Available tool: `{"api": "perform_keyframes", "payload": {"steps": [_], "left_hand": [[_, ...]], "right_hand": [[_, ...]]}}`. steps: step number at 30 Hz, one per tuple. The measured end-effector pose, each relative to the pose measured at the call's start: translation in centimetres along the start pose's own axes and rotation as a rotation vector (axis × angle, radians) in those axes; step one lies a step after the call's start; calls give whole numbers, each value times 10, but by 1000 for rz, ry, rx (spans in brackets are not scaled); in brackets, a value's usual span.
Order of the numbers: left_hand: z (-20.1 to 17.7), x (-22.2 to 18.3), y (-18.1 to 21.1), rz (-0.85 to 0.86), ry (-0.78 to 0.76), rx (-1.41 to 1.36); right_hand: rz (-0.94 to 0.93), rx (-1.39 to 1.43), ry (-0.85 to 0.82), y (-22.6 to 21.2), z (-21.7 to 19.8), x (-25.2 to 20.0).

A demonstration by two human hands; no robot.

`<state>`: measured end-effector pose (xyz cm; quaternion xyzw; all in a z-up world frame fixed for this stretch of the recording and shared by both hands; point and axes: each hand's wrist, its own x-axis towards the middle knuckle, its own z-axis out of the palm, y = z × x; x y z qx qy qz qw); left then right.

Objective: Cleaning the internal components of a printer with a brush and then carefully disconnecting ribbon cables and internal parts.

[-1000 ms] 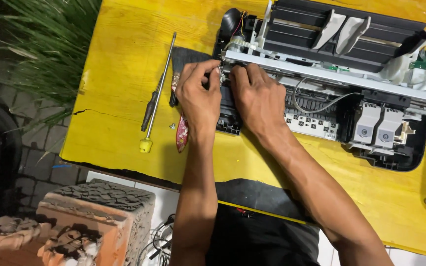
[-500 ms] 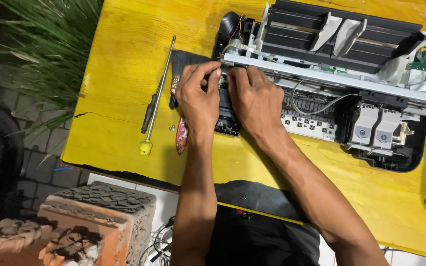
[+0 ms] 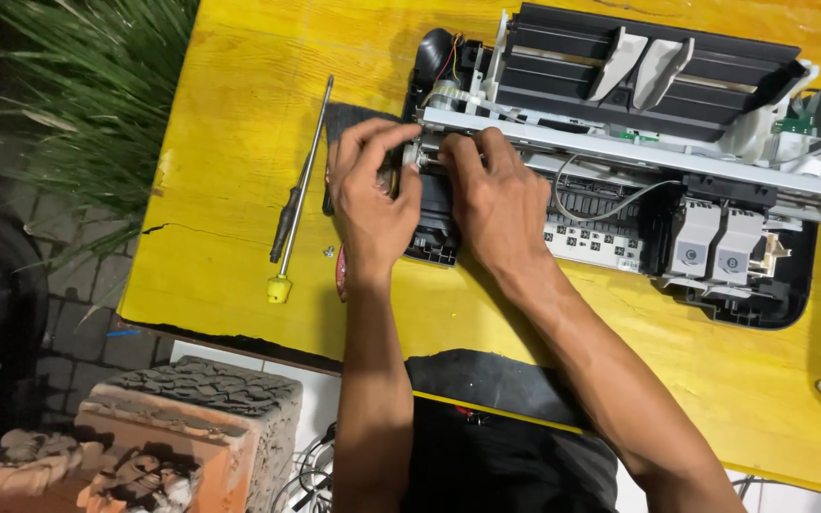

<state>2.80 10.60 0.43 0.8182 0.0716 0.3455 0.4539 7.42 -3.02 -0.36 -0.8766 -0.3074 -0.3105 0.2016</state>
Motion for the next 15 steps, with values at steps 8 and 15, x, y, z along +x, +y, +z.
{"api": "perform_keyframes", "payload": {"steps": [8, 15], "left_hand": [[9, -9, -21, 148, -140, -52], [12, -12, -13, 167, -193, -120]], "right_hand": [[32, 207, -121, 13, -17, -2], [20, 351, -174, 34, -15, -13]]}}
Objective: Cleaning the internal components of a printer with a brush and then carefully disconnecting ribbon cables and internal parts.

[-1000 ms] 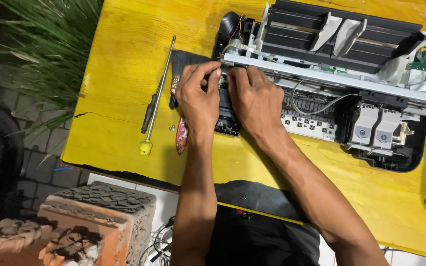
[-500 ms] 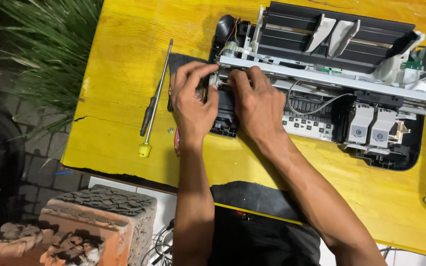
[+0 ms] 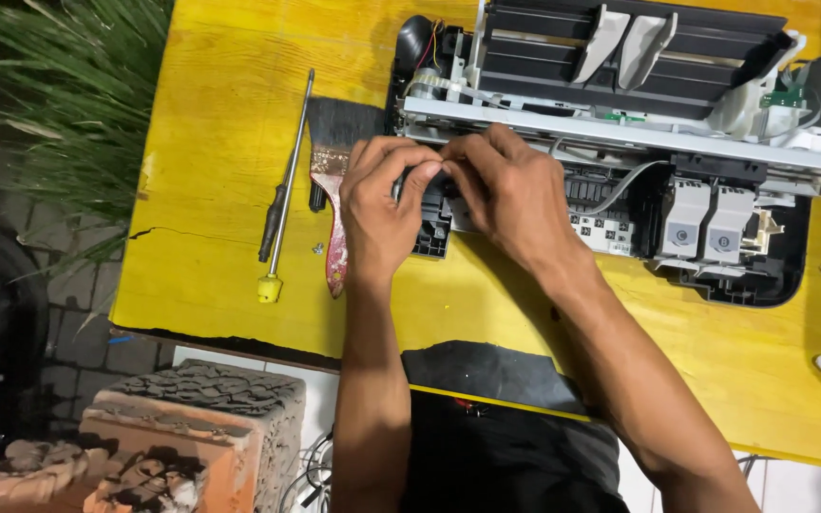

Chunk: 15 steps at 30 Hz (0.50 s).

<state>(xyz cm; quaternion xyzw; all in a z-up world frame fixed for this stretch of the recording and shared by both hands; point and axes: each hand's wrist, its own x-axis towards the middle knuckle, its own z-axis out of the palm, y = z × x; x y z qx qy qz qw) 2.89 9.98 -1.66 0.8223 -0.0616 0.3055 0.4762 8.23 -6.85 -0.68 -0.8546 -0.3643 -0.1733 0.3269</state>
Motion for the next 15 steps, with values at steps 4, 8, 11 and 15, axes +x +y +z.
{"api": "perform_keyframes", "payload": {"steps": [4, 8, 11, 15], "left_hand": [[4, 3, 5, -5, 18, -37], [7, 1, 3, -16, 55, -63], [12, -1, -10, -32, 136, -68], [4, 2, 3, -68, 132, -26]], "right_hand": [[35, -11, 16, 9, -3, -6], [68, -17, 65, 13, -11, -10], [45, -80, 89, 18, -15, -15], [23, -151, 99, 27, -24, -22]]}}
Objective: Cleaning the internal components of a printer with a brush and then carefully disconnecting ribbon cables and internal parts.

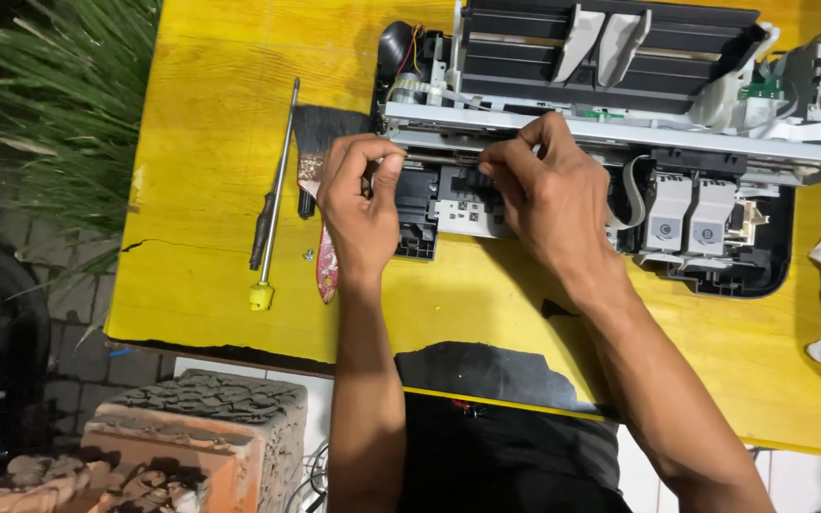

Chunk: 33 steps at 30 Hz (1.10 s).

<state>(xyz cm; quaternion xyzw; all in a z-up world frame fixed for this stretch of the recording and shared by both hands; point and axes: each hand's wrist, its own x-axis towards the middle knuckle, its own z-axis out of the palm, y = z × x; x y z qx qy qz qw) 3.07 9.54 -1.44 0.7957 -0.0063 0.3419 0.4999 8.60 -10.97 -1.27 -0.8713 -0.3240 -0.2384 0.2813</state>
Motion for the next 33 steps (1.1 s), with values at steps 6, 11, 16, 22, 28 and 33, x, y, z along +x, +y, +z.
{"api": "perform_keyframes", "payload": {"steps": [6, 11, 16, 22, 28, 33], "left_hand": [[4, 1, 5, 11, 12, 9], [4, -1, -3, 13, 0, 57], [4, -1, 7, -10, -28, 78], [6, 0, 9, -22, -44, 117], [6, -1, 4, -37, -45, 123], [9, -4, -3, -16, -64, 153]], "right_hand": [[-19, -144, -17, 3, -16, -2], [-66, -276, 44, 16, -11, -11], [-42, -307, 50, 20, -5, -14], [-16, -382, 37, 16, -13, -14], [20, -328, -32, 20, -21, -14], [47, -227, -75, 15, -39, -10]]}}
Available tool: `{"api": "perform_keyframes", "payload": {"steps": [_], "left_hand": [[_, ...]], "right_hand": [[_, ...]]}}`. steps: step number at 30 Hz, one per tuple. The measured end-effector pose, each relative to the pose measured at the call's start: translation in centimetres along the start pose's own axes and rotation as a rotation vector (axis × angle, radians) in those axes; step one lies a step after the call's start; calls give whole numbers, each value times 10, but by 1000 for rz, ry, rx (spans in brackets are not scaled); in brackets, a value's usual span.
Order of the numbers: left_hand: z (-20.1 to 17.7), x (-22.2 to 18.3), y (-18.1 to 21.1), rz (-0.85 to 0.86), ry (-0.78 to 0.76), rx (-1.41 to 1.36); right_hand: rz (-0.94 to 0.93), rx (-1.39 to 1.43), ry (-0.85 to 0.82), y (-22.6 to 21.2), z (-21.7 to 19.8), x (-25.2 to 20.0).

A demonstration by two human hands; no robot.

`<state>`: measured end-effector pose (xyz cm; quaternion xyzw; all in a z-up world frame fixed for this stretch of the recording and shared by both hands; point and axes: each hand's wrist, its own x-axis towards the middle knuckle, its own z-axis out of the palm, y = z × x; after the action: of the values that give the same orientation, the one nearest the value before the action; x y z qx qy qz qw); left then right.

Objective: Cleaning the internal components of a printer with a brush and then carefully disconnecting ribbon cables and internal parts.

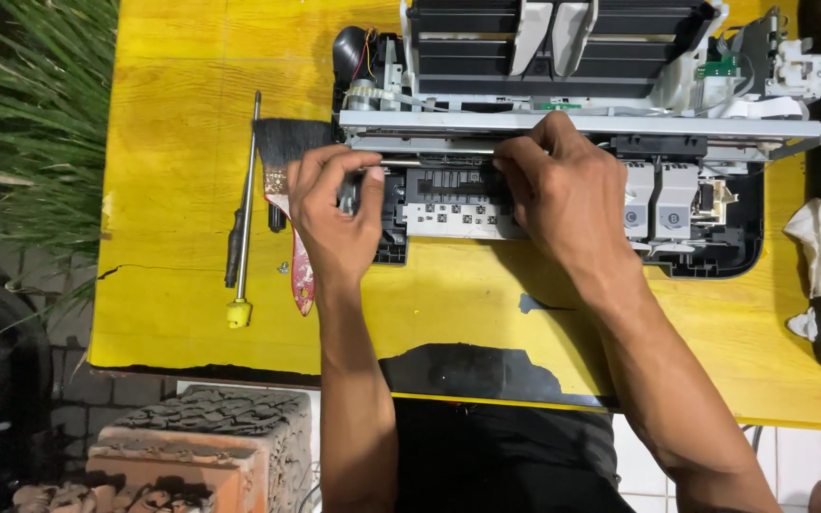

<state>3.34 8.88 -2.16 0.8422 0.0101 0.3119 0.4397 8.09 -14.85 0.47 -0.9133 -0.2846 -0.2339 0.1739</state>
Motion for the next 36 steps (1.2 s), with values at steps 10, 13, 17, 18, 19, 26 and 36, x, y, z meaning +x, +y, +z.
{"api": "perform_keyframes", "payload": {"steps": [10, 13, 17, 18, 19, 26, 36], "left_hand": [[26, -3, 16, 349, 23, 372], [42, -6, 26, 429, -4, 389], [60, -7, 33, 428, -87, 291], [61, -8, 33, 427, -87, 293], [62, -7, 33, 410, -96, 277], [58, -5, 23, 378, -90, 304], [35, -1, 3, 353, 48, 394]], "right_hand": [[12, 44, 4, 7, 8, -4], [5, 68, 6, 6, 6, -4], [12, 73, -20, 0, -3, -1], [11, 75, -21, 0, -3, -1], [15, 76, -23, 0, -3, -1], [11, 98, -9, -2, -6, 0], [24, 116, -8, -3, -6, 1]]}}
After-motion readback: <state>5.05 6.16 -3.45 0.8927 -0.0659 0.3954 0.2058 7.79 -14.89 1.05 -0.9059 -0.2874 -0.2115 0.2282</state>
